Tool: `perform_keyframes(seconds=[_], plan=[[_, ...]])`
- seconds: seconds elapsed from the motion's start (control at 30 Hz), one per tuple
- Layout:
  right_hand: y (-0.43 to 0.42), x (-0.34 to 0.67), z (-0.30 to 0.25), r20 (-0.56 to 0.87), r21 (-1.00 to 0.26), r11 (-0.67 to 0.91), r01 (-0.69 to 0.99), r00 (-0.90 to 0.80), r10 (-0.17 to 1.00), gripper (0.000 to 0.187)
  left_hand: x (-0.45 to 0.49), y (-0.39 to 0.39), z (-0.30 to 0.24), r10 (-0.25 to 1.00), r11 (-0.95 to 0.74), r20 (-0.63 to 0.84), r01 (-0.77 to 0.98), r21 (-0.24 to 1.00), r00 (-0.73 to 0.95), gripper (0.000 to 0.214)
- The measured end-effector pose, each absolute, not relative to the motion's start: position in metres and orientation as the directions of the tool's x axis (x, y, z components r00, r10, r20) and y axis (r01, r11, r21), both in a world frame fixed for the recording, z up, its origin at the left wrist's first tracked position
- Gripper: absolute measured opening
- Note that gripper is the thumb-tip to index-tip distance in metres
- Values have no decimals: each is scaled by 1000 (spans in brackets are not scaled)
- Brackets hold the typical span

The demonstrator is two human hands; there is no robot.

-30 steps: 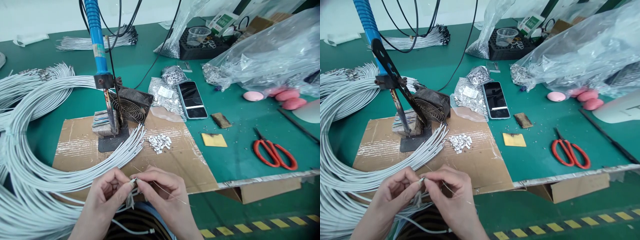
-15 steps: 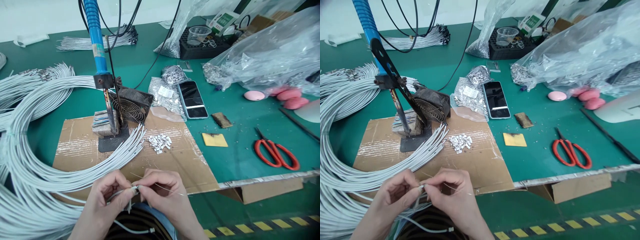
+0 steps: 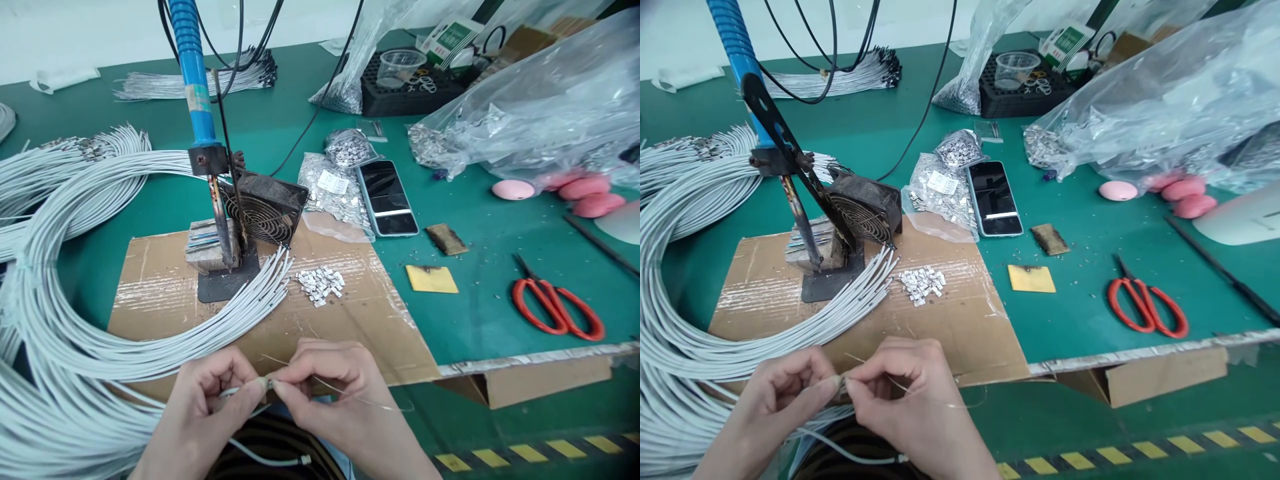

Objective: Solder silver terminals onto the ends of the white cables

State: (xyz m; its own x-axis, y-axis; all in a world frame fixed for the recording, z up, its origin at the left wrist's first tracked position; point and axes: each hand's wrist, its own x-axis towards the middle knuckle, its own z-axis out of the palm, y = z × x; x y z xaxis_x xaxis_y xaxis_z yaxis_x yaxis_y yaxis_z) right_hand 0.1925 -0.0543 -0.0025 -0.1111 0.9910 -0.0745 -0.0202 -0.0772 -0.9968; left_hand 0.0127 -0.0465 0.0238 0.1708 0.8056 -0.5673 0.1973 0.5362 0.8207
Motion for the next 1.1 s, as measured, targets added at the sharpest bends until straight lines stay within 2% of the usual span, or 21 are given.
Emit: perform_keyframes(seconds=[0.23, 0.43, 0.5, 0.57, 0.63, 0.7, 0.77, 0.87, 0.97, 1.03, 1.1], plan=[[-53, 199, 3, 1, -991, 23, 133, -166, 986, 18, 18, -46, 24, 848, 467, -516, 291, 835, 123, 37], [-51, 194, 4, -29, -992, -21, 125, -67, 997, 17, 21, -60, 12, 961, 221, -272, 466, 857, 43, 31], [-54, 190, -1, -74, -996, -74, 54, 10, 997, 16, 26, -63, 9, 978, 181, -207, 488, 854, 0, 30], [-59, 182, -11, -148, -986, -143, -87, 54, 987, 14, 31, -64, 8, 984, 175, -174, 462, 870, -45, 30], [-67, 170, -23, -225, -942, -198, -271, 73, 972, 14, 35, -63, 9, 979, 202, -184, 391, 898, -83, 30], [-74, 157, -33, -245, -898, -175, -403, 129, 961, 18, 38, -61, 10, 964, 266, -246, 286, 921, -103, 31], [-76, 147, -37, -179, -917, -83, -390, 216, 960, 16, 39, -59, 12, 942, 334, -322, 167, 927, -96, 33], [-70, 148, -31, 118, -983, 155, -101, 305, 945, 17, 39, -55, 15, 915, 397, -394, 15, 918, -91, 31], [-59, 165, -18, 415, -902, 379, 205, 178, 892, 22, 37, -50, 19, 886, 452, -454, -49, 891, -94, 28], [-53, 179, -12, 503, -829, 470, 302, 37, 864, 23, 36, -47, 22, 869, 487, -488, -31, 873, -83, 26], [-50, 190, -8, 525, -784, 515, 347, -73, 848, 23, 36, -45, 23, 864, 499, -498, 0, 866, -76, 22]])
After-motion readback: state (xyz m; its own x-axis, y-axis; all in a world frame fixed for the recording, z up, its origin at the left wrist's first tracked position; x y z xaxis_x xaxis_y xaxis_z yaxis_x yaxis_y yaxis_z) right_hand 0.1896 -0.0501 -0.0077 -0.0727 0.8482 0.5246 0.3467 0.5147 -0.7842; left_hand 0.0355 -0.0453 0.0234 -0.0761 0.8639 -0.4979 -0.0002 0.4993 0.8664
